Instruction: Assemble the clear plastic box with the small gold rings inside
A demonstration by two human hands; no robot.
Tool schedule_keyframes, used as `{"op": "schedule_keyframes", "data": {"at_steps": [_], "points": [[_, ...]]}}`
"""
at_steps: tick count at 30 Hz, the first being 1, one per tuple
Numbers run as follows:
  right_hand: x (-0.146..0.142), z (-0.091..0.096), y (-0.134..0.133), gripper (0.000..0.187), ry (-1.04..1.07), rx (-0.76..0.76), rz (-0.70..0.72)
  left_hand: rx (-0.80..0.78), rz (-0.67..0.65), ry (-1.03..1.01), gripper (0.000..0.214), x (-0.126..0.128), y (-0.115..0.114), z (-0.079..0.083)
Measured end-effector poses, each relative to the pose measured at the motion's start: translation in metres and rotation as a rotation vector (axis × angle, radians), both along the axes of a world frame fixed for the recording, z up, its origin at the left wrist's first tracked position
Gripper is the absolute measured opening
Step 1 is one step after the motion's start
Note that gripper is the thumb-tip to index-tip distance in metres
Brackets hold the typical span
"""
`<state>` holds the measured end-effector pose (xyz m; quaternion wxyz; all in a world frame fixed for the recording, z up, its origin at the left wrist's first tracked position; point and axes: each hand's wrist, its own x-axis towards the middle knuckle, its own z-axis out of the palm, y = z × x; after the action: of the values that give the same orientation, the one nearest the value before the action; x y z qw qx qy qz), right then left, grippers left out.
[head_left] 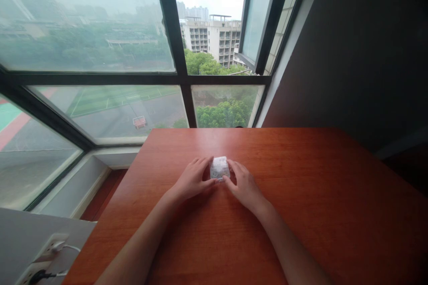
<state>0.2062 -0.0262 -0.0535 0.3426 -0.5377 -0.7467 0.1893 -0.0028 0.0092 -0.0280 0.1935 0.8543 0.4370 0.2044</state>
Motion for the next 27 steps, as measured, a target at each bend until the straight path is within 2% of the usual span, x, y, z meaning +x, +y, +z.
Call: {"op": "schedule_keyframes", "data": {"at_steps": [12, 20, 27], "points": [[0.000, 0.000, 0.000, 0.045, -0.035, 0.029, 0.006, -0.020, 0.008, -0.035, 0.070, -0.002, 0.002, -0.004], [0.000, 0.008, -0.002, 0.038, -0.037, 0.017, 0.038, -0.005, 0.008, -0.035, 0.068, -0.002, 0.003, -0.003], [0.008, 0.013, -0.004, 0.056, -0.079, -0.030, 0.085, -0.003, -0.102, 0.005, 0.069, -0.001, 0.001, 0.001]]}}
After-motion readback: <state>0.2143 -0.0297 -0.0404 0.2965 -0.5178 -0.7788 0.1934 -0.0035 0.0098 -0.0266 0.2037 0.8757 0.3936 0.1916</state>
